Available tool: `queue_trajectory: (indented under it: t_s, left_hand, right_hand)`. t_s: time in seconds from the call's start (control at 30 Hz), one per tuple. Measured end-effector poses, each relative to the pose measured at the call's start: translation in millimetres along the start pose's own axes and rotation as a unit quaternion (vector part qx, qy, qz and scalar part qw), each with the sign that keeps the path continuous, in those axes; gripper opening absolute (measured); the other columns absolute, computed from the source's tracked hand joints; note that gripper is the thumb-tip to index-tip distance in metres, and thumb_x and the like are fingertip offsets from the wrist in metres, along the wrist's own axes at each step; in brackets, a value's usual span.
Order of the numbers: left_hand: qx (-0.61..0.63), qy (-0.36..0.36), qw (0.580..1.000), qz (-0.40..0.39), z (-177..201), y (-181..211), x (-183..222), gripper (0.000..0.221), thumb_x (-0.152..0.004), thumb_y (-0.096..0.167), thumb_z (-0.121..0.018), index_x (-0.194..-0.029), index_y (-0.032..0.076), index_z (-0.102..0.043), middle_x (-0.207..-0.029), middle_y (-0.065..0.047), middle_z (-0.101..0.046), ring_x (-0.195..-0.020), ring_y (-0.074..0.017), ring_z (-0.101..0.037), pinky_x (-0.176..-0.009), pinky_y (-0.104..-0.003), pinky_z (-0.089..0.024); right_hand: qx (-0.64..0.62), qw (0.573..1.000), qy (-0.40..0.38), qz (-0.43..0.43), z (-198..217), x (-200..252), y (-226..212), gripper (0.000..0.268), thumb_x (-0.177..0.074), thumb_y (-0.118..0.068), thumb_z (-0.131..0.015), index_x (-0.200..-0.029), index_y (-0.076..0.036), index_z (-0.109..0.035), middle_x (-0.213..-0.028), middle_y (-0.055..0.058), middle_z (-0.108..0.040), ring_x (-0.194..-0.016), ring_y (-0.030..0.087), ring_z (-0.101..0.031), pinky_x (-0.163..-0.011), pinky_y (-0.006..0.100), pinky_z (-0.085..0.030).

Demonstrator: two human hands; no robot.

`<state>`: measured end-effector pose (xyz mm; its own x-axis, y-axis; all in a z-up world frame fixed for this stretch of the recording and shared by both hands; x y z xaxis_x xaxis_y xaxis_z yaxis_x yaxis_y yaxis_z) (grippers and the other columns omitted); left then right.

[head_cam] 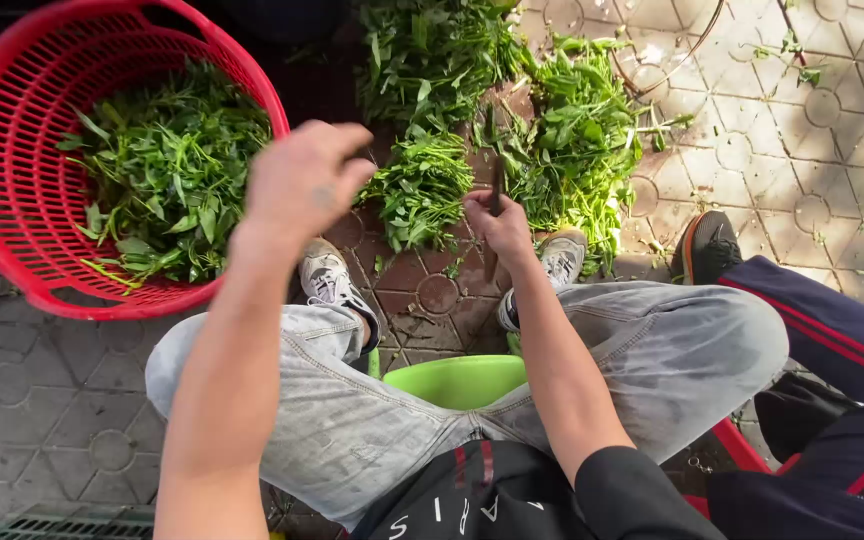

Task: Stripping leaves from stems of leafy greens and sorting them into a basket using a small knife

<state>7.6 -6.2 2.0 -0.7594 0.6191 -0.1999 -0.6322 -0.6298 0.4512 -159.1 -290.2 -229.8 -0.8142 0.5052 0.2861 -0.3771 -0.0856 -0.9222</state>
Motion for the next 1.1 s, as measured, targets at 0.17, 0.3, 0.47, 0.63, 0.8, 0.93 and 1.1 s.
queue_trajectory:
  t_s: [0.17, 0.3, 0.47, 0.63, 0.8, 0.93, 1.1]
  left_hand:
    - [-0.049, -0.206, 0.977, 0.017, -131, 20, 4, 0.021, -0.105, 0.055, -0.069, -0.118, 0.046, -0.083, -0.105, 0.014, -0.083, -0.107, -0.0149, -0.080, -0.104, -0.038, -0.058]
    - [0.008, -0.204, 0.979, -0.028, -153, 32, -1, 0.027, -0.102, 0.045, -0.072, -0.116, 0.027, -0.085, -0.107, -0.002, -0.086, -0.108, -0.0298, -0.081, -0.101, -0.049, -0.058]
    - [0.092, -0.246, 0.960, 0.098, -157, 29, -14, 0.024, -0.102, 0.043, -0.067, -0.108, 0.028, -0.085, -0.105, -0.009, -0.083, -0.112, -0.0398, -0.077, -0.097, -0.055, -0.062]
    - [0.086, -0.237, 0.961, 0.114, -160, 36, -25, 0.026, -0.099, 0.046, -0.066, -0.103, 0.029, -0.085, -0.101, -0.009, -0.083, -0.110, -0.0412, -0.077, -0.094, -0.057, -0.062]
    - [0.089, -0.257, 0.958, 0.086, -144, 70, -17, 0.027, -0.098, 0.047, -0.066, -0.102, 0.029, -0.086, -0.099, -0.010, -0.083, -0.107, -0.0428, -0.078, -0.091, -0.058, -0.062]
    - [0.100, -0.253, 0.958, 0.092, -124, 80, -7, 0.023, -0.095, 0.039, -0.067, -0.097, 0.027, -0.086, -0.096, -0.008, -0.085, -0.105, -0.0397, -0.080, -0.090, -0.055, -0.062]
    - [0.067, -0.155, 0.980, 0.107, -14, 19, 7, 0.024, -0.100, 0.041, -0.070, -0.108, 0.025, -0.085, -0.103, -0.007, -0.083, -0.107, -0.0384, -0.077, -0.090, -0.056, -0.061]
  right_hand:
    - [-0.199, 0.980, -0.019, 0.022, 14, 18, -55, 0.015, -0.098, -0.006, -0.085, -0.110, 0.002, -0.080, -0.056, 0.011, -0.058, -0.045, 0.018, -0.057, -0.045, 0.032, -0.050]
    - [-0.257, 0.966, 0.036, -0.004, 8, 32, -76, 0.022, -0.095, -0.011, -0.091, -0.112, 0.001, -0.082, -0.062, 0.006, -0.058, -0.048, 0.012, -0.054, -0.044, 0.030, -0.051]
    - [-0.325, 0.936, 0.025, -0.130, 19, 53, -107, 0.100, -0.109, -0.079, -0.035, -0.151, 0.007, -0.061, -0.090, 0.010, -0.058, -0.058, 0.014, -0.055, -0.049, 0.033, -0.052]
    - [-0.384, 0.918, -0.022, -0.095, 12, 49, -77, 0.058, -0.113, -0.048, -0.064, -0.152, -0.005, -0.065, -0.106, 0.007, -0.060, -0.067, 0.017, -0.062, -0.059, 0.035, -0.059]
    - [-0.403, 0.909, 0.051, -0.089, 6, 35, -58, 0.022, -0.110, -0.030, -0.078, -0.126, -0.016, -0.080, -0.079, 0.003, -0.063, -0.059, 0.018, -0.065, -0.055, 0.032, -0.060]
    - [-0.495, 0.853, 0.108, -0.122, 40, 17, -77, 0.038, -0.108, -0.053, -0.070, -0.114, -0.016, -0.070, -0.077, -0.003, -0.058, -0.060, 0.013, -0.061, -0.056, 0.026, -0.056]
    - [-0.561, 0.768, 0.242, -0.189, 69, -3, 37, 0.069, -0.086, -0.078, -0.078, -0.094, -0.010, -0.068, -0.072, -0.008, -0.058, -0.056, 0.005, -0.053, -0.049, 0.023, -0.049]
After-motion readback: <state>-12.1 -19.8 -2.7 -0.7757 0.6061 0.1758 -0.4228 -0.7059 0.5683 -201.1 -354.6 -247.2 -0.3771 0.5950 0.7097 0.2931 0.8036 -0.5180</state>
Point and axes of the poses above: each hand's wrist, its own x-axis away from the middle knuckle, its own z-axis out of the back of the hand, y = z × x, the point moved 1 cm from there along -x, towards the middle knuckle
